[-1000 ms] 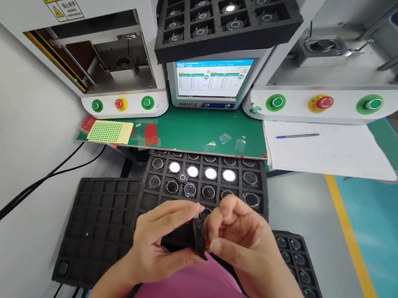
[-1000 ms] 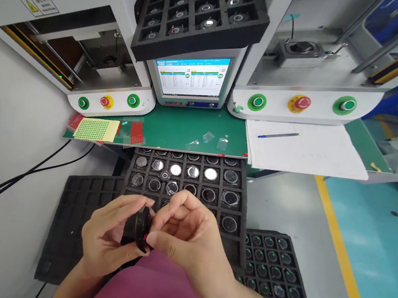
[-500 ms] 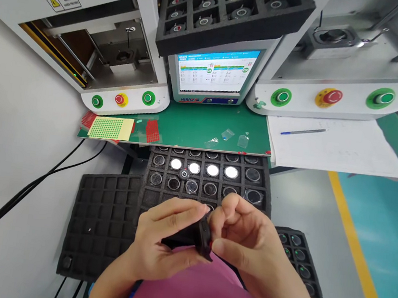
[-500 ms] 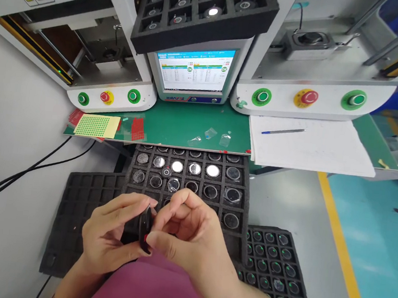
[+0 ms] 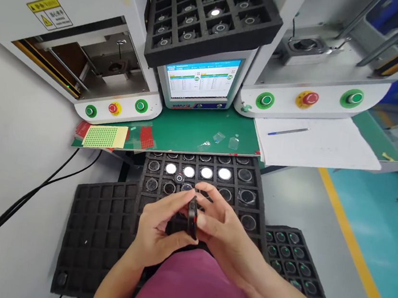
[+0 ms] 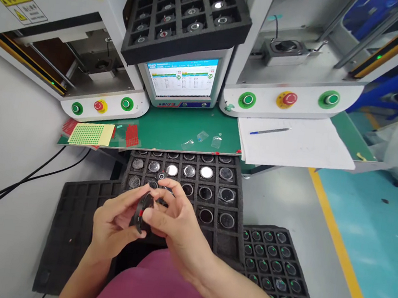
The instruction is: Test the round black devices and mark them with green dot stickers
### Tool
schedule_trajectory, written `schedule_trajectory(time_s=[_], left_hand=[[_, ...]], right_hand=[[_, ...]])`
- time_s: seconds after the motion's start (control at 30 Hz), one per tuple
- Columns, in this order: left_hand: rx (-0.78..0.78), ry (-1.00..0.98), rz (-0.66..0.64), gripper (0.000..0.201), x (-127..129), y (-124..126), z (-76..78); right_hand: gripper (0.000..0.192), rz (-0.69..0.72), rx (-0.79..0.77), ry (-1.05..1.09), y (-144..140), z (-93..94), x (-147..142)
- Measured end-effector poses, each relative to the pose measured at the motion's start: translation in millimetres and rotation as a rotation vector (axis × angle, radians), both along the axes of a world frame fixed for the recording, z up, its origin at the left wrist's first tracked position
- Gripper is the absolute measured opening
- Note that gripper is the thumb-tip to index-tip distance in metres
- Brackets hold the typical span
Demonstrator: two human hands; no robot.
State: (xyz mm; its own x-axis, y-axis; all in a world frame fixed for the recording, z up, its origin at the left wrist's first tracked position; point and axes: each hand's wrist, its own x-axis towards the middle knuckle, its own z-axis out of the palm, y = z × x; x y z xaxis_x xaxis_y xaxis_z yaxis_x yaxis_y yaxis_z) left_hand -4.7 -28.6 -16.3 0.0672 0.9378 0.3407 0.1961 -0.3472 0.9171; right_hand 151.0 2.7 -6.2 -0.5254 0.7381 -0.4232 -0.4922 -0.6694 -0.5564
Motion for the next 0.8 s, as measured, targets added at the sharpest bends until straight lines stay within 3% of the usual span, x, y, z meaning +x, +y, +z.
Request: schedule_trajectory(time_s=[0.2, 0.3, 0.57, 0.8], left_hand=[[-0.381, -0.639, -0.184, 0.034, 14, 4, 4.6], [-0.467, -0.768, -0.174, 0.029, 22, 2, 6.8], [-0.423, -0.453, -0.004, 0.025, 32, -10, 3.1], [-0.358, -0.123, -0.031, 0.02, 27, -14, 9.1]], right_hand=[[0.022, -0.246, 0.237, -0.152, -1, -12.9, 5], [0.017, -0.351, 0.263, -0.162, -5, -15.2, 1], [0.021, -0.265, 0.428, -0.124, -21, -8.3, -11], [0.017, -0.185, 0.313, -0.102, -25, -5.8, -16]])
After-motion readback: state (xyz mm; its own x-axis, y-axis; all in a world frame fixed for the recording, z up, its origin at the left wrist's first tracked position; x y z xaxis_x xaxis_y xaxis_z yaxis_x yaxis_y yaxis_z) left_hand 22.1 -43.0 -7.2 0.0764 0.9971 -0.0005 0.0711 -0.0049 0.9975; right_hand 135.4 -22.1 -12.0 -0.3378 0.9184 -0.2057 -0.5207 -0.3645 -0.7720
